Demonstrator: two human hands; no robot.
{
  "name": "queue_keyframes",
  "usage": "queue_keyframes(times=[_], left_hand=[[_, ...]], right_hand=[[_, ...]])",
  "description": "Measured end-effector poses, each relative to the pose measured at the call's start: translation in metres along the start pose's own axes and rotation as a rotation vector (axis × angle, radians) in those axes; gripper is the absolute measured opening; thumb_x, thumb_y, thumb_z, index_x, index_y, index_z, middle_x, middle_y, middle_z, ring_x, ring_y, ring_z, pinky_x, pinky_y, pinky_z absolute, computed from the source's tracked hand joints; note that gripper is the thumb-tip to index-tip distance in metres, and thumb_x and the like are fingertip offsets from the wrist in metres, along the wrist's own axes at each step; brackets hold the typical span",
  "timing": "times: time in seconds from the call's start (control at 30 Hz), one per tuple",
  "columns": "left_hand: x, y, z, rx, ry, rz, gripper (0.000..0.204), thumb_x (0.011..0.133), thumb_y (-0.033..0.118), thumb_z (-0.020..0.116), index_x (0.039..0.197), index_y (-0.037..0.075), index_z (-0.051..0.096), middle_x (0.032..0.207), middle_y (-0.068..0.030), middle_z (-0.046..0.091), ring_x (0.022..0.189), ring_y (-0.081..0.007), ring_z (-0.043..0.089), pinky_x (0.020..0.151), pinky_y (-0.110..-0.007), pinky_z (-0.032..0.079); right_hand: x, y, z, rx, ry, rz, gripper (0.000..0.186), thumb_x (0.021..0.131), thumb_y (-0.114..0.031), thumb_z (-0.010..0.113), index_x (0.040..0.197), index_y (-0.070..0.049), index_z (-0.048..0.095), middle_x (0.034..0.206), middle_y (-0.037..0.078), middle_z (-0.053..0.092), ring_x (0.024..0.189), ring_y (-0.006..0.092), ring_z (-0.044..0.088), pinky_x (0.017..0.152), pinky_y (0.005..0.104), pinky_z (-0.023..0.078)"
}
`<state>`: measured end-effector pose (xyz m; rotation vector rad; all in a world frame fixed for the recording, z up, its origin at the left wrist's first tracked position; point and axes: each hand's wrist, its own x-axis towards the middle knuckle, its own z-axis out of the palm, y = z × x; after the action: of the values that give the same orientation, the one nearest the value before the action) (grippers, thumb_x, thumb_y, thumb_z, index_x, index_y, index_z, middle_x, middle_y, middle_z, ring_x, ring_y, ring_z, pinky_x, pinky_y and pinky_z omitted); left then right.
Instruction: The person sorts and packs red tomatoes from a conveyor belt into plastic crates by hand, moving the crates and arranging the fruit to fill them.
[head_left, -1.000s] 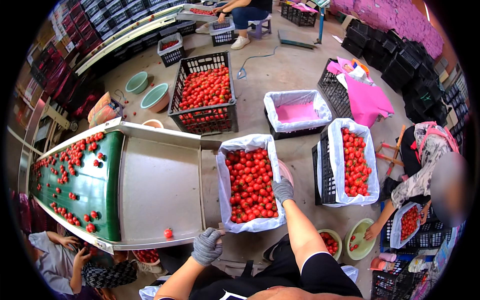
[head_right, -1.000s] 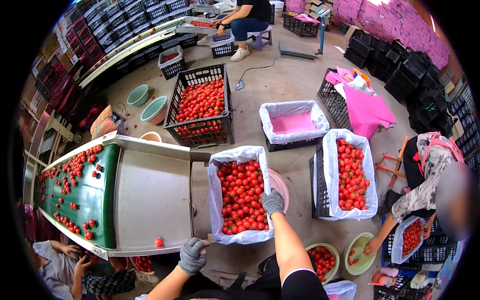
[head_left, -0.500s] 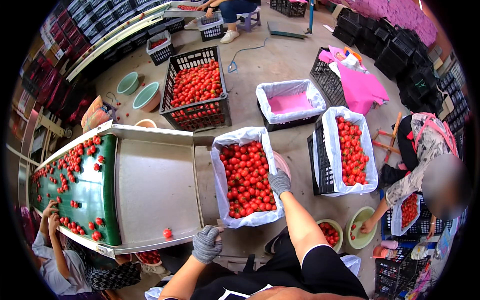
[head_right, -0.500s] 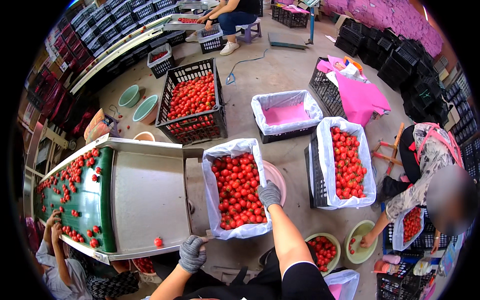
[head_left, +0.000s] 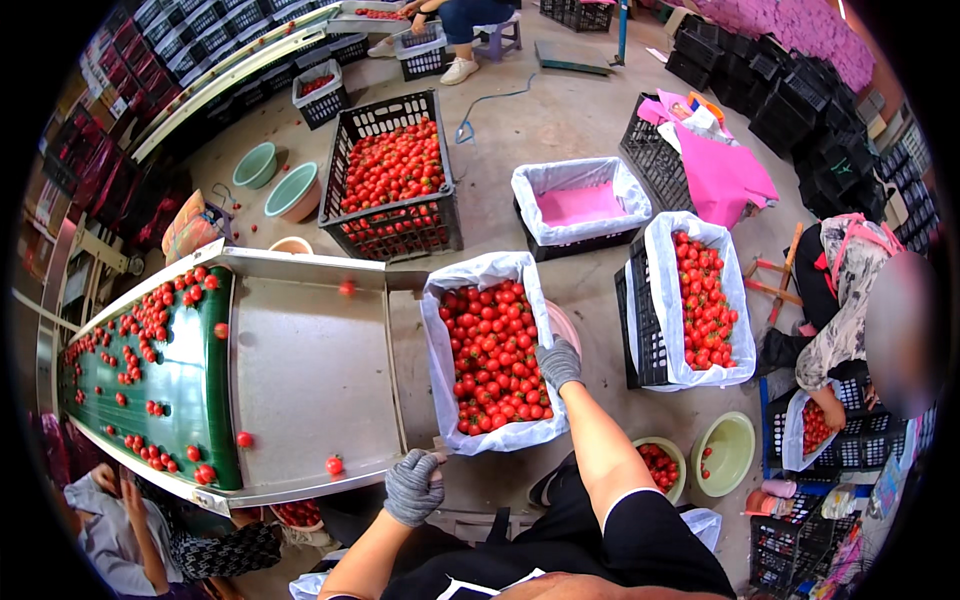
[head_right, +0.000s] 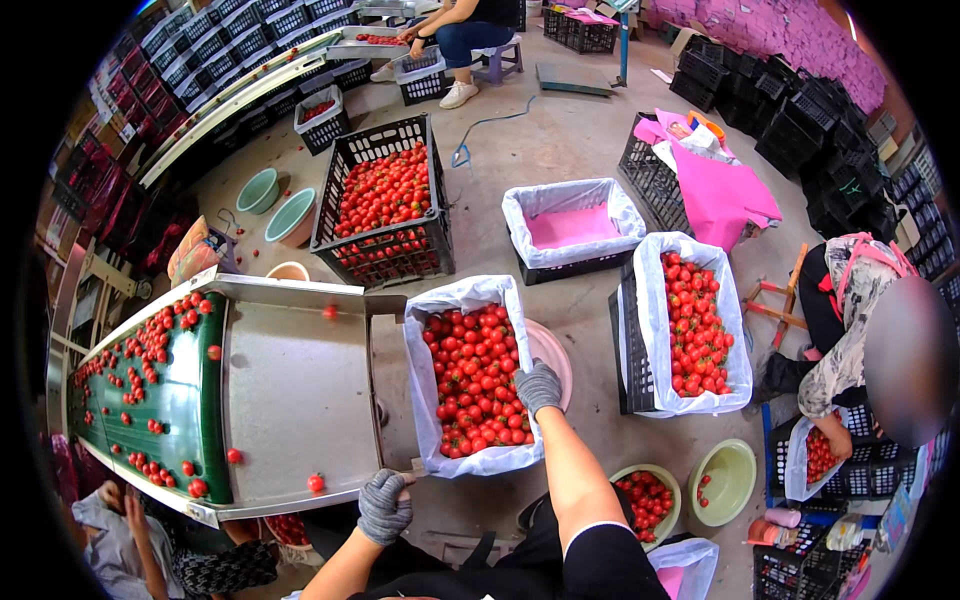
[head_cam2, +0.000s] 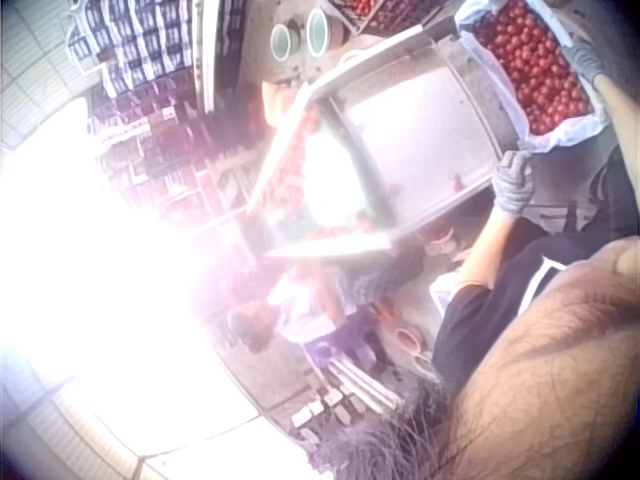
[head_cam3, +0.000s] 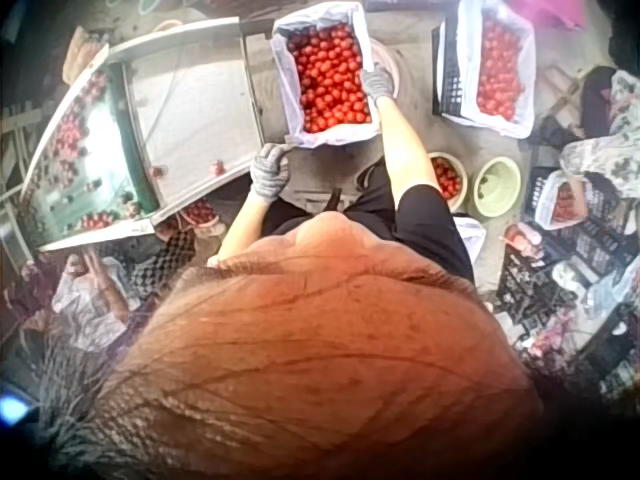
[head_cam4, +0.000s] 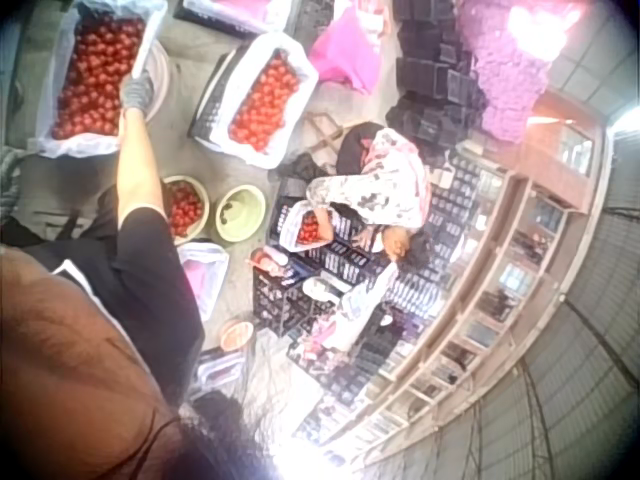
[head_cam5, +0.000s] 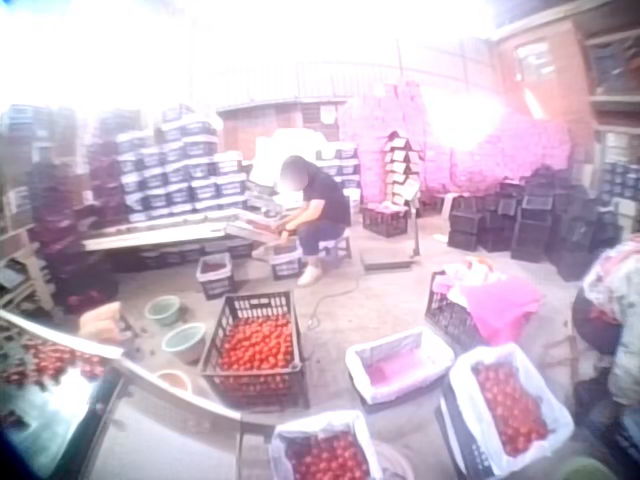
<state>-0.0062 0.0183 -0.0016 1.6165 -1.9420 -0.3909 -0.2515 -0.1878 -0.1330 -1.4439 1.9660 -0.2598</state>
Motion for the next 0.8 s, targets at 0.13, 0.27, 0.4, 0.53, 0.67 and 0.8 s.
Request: queue_keyframes(times=[0.13, 0.27, 0.4, 0.53, 0.67, 0.8], left_hand=[[0.0006, 0.0005, 0.0000, -0.002, 0.006, 0.004, 0.018, 0.070, 0.003, 0.055, 0.085, 0.011, 0.060, 0.075, -0.0085, 0.055, 0.065, -0.0285, 0.058, 0.054, -0.039, 0.048], [-0.0008, 0.0002, 0.0007, 0.003, 0.004, -0.006, 0.019, 0.070, 0.003, 0.055, 0.086, 0.012, 0.060, 0.075, -0.0084, 0.055, 0.065, -0.0286, 0.058, 0.055, -0.039, 0.048], [-0.0006, -0.0001, 0.0008, 0.010, 0.002, 0.003, 0.018, 0.070, 0.004, 0.055, 0.086, 0.012, 0.060, 0.075, -0.0083, 0.055, 0.065, -0.0285, 0.058, 0.055, -0.039, 0.048], [-0.0003, 0.0006, 0.0004, 0.010, -0.009, -0.006, 0.017, 0.071, 0.005, 0.056, 0.086, 0.012, 0.060, 0.075, -0.0081, 0.055, 0.065, -0.0281, 0.058, 0.055, -0.038, 0.048], [-0.0011, -0.0005, 0.0010, 0.014, 0.001, -0.006, 0.017, 0.071, 0.006, 0.056, 0.087, 0.012, 0.060, 0.075, -0.0078, 0.055, 0.065, -0.0278, 0.058, 0.055, -0.038, 0.048], [-0.0001, 0.0006, 0.0008, 0.014, 0.002, 0.002, 0.017, 0.071, 0.006, 0.056, 0.087, 0.011, 0.060, 0.075, -0.0077, 0.055, 0.066, -0.0273, 0.058, 0.056, -0.038, 0.048]], right_hand=[[-0.0002, 0.0003, 0.0002, 0.003, 0.008, -0.002, 0.038, 0.076, -0.032, 0.053, 0.101, -0.005, 0.058, 0.095, 0.023, 0.061, 0.092, 0.0384, 0.058, 0.083, 0.0445, 0.046], [-0.0010, -0.0022, -0.0010, -0.004, 0.003, 0.004, 0.038, 0.076, -0.032, 0.052, 0.101, -0.004, 0.058, 0.096, 0.023, 0.061, 0.092, 0.0386, 0.058, 0.083, 0.0445, 0.046], [0.0002, 0.0002, 0.0007, -0.001, 0.004, 0.006, 0.037, 0.076, -0.032, 0.052, 0.100, -0.005, 0.058, 0.096, 0.023, 0.061, 0.092, 0.0389, 0.058, 0.084, 0.0448, 0.045], [0.0030, 0.0029, 0.0030, -0.005, 0.003, 0.008, 0.037, 0.076, -0.032, 0.052, 0.099, -0.005, 0.059, 0.096, 0.023, 0.061, 0.093, 0.0390, 0.058, 0.084, 0.0451, 0.045], [-0.0002, -0.0004, 0.0012, 0.007, 0.013, -0.001, 0.037, 0.076, -0.032, 0.052, 0.099, -0.005, 0.058, 0.096, 0.024, 0.061, 0.093, 0.0389, 0.058, 0.084, 0.0451, 0.045], [0.0021, 0.0026, 0.0025, 0.003, 0.006, 0.001, 0.037, 0.076, -0.032, 0.053, 0.100, -0.004, 0.058, 0.095, 0.024, 0.061, 0.092, 0.0388, 0.058, 0.083, 0.0450, 0.045]])
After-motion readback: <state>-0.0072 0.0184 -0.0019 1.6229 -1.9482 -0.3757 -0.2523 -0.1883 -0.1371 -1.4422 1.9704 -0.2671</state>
